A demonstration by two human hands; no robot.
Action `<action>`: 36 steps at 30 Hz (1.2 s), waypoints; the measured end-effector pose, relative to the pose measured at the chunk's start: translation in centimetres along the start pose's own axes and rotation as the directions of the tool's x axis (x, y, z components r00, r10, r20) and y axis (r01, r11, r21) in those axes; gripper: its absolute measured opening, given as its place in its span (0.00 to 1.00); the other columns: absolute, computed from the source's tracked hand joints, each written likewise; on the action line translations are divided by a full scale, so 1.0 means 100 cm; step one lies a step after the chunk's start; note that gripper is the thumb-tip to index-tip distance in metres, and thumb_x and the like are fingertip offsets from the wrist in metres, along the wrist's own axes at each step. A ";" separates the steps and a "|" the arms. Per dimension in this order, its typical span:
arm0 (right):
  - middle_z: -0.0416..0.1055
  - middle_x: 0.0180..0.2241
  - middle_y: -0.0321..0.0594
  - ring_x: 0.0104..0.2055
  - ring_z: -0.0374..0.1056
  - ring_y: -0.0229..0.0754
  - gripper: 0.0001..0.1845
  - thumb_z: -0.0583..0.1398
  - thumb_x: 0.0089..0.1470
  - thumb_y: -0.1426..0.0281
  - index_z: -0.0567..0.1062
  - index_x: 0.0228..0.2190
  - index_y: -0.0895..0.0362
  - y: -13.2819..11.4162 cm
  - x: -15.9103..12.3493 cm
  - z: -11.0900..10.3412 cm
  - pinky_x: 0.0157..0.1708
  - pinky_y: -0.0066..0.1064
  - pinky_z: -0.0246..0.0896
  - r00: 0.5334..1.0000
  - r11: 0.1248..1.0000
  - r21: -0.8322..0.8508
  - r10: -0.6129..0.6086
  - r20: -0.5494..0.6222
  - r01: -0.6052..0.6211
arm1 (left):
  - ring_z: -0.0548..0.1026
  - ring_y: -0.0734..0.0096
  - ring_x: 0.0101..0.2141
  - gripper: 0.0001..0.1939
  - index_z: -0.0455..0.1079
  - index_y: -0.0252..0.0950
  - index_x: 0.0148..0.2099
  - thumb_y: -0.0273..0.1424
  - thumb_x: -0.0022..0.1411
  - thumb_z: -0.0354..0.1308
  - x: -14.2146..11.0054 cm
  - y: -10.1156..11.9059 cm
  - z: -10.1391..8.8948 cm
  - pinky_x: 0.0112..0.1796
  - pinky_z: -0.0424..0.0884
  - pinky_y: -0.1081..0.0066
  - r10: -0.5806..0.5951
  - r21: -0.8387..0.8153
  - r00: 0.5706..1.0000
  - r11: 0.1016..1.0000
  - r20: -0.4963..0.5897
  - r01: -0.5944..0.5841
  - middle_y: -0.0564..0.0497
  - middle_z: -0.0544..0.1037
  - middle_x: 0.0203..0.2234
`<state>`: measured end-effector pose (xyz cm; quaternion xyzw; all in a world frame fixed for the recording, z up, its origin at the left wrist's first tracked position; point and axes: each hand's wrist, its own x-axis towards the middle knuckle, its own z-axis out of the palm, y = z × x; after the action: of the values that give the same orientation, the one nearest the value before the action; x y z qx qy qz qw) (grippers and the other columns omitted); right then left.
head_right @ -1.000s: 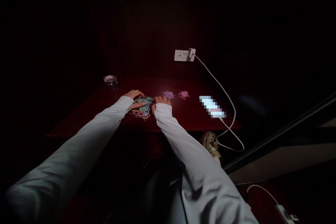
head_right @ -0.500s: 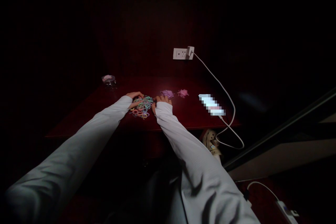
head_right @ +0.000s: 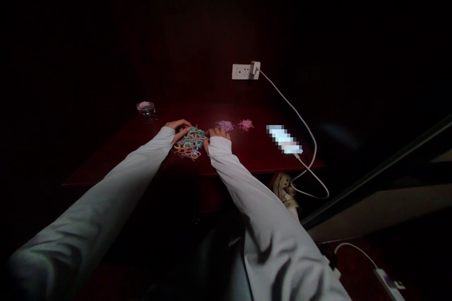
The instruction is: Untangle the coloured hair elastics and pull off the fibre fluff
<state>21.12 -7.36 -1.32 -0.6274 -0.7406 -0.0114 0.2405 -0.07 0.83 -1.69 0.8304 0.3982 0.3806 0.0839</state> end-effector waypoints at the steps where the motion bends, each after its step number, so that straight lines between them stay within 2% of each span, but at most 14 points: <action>1: 0.76 0.51 0.49 0.55 0.64 0.55 0.15 0.56 0.63 0.69 0.77 0.48 0.55 0.000 0.000 0.000 0.51 0.41 0.56 1.000 1.000 -0.002 -0.009 -0.008 0.009 | 0.70 0.68 0.28 0.17 0.76 0.38 0.41 0.45 0.63 0.54 0.000 0.000 -0.001 0.33 0.68 0.70 0.001 -0.003 1.000 1.000 0.007 -0.001 0.52 0.76 0.27; 8: 0.73 0.52 0.50 0.55 0.63 0.55 0.16 0.56 0.62 0.70 0.78 0.49 0.56 0.001 0.000 -0.001 0.50 0.41 0.56 0.997 0.998 0.001 -0.067 -0.046 0.067 | 0.73 0.66 0.31 0.19 0.78 0.39 0.46 0.45 0.66 0.53 0.001 -0.009 -0.001 0.37 0.70 0.69 0.028 0.023 1.000 0.999 0.004 -0.028 0.50 0.78 0.29; 12: 0.72 0.53 0.51 0.56 0.62 0.55 0.17 0.57 0.61 0.71 0.78 0.49 0.57 0.000 0.001 -0.001 0.52 0.42 0.56 0.996 0.997 0.001 -0.078 -0.046 0.078 | 0.75 0.64 0.34 0.20 0.79 0.39 0.42 0.45 0.69 0.51 0.002 -0.010 -0.001 0.40 0.71 0.67 0.109 0.021 0.994 0.994 0.009 -0.109 0.48 0.80 0.33; 15: 0.72 0.54 0.51 0.56 0.62 0.55 0.17 0.57 0.61 0.71 0.78 0.50 0.57 -0.002 0.000 -0.004 0.53 0.42 0.57 0.998 0.998 0.006 -0.064 -0.014 0.064 | 0.74 0.65 0.32 0.20 0.78 0.38 0.40 0.44 0.70 0.49 0.001 -0.008 -0.001 0.39 0.71 0.67 0.125 0.013 0.992 0.992 0.006 -0.125 0.48 0.79 0.33; 17: 0.72 0.53 0.51 0.56 0.63 0.55 0.18 0.57 0.62 0.71 0.77 0.51 0.57 -0.004 -0.001 -0.006 0.53 0.42 0.58 0.997 0.997 0.015 -0.078 -0.006 0.078 | 0.74 0.65 0.33 0.19 0.77 0.38 0.41 0.44 0.70 0.49 0.000 -0.008 -0.002 0.38 0.70 0.67 0.108 0.036 0.994 0.993 0.018 -0.109 0.48 0.78 0.34; 21: 0.71 0.56 0.51 0.58 0.63 0.54 0.22 0.56 0.64 0.69 0.75 0.57 0.57 -0.004 -0.001 -0.006 0.56 0.41 0.58 0.992 0.991 0.035 -0.125 -0.004 0.125 | 0.75 0.59 0.42 0.15 0.75 0.40 0.43 0.43 0.67 0.53 -0.002 -0.010 -0.007 0.43 0.69 0.65 0.072 0.172 0.996 0.982 0.060 -0.082 0.47 0.79 0.39; 23: 0.71 0.58 0.50 0.59 0.63 0.54 0.24 0.56 0.65 0.68 0.73 0.60 0.56 -0.003 0.000 -0.003 0.58 0.40 0.58 0.991 0.990 0.042 -0.135 -0.002 0.135 | 0.74 0.58 0.43 0.14 0.74 0.41 0.42 0.45 0.66 0.55 -0.004 -0.010 -0.012 0.43 0.68 0.64 0.026 0.244 0.999 0.969 0.043 -0.036 0.48 0.78 0.39; 26: 0.68 0.63 0.50 0.62 0.63 0.53 0.26 0.55 0.67 0.67 0.70 0.63 0.59 0.000 0.002 0.002 0.62 0.40 0.57 0.991 0.989 0.056 -0.135 -0.010 0.135 | 0.72 0.62 0.36 0.16 0.69 0.41 0.39 0.49 0.65 0.55 -0.007 -0.007 -0.018 0.38 0.65 0.66 -0.053 0.291 0.999 0.955 -0.002 0.051 0.50 0.75 0.33; 28: 0.69 0.63 0.51 0.63 0.64 0.53 0.26 0.53 0.69 0.65 0.69 0.64 0.61 0.001 0.002 0.006 0.64 0.39 0.56 0.993 0.991 0.057 -0.119 0.015 0.118 | 0.71 0.66 0.31 0.19 0.67 0.42 0.39 0.52 0.63 0.57 -0.010 -0.003 -0.020 0.33 0.62 0.69 -0.133 0.275 0.988 0.956 0.082 0.106 0.53 0.74 0.30; 31: 0.74 0.58 0.52 0.61 0.67 0.51 0.24 0.51 0.71 0.64 0.72 0.61 0.61 0.001 0.003 0.009 0.64 0.39 0.57 0.990 0.992 0.054 -0.121 0.076 0.117 | 0.70 0.69 0.28 0.24 0.69 0.42 0.42 0.56 0.56 0.62 -0.011 0.001 -0.016 0.29 0.59 0.71 -0.262 0.271 0.936 0.943 0.236 0.195 0.56 0.75 0.28; 33: 0.75 0.57 0.52 0.60 0.68 0.51 0.24 0.50 0.72 0.64 0.73 0.60 0.61 0.001 0.003 0.011 0.63 0.39 0.58 0.983 0.987 0.064 -0.151 0.100 0.145 | 0.70 0.70 0.28 0.25 0.70 0.41 0.42 0.56 0.53 0.63 -0.012 0.000 -0.012 0.29 0.59 0.72 -0.272 0.245 0.928 0.946 0.253 0.211 0.57 0.76 0.28; 36: 0.75 0.57 0.51 0.59 0.69 0.51 0.24 0.49 0.72 0.63 0.72 0.61 0.59 0.002 0.004 0.012 0.62 0.39 0.60 0.978 0.979 0.103 -0.184 0.096 0.174 | 0.68 0.73 0.25 0.22 0.71 0.40 0.40 0.53 0.56 0.59 -0.011 -0.003 -0.008 0.28 0.58 0.73 -0.220 0.160 0.948 0.970 0.232 0.186 0.57 0.74 0.25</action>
<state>20.81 -6.56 -2.30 -0.5456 -0.8055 0.0350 0.2283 -1.26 0.10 -1.94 0.8297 0.4929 0.2354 0.1149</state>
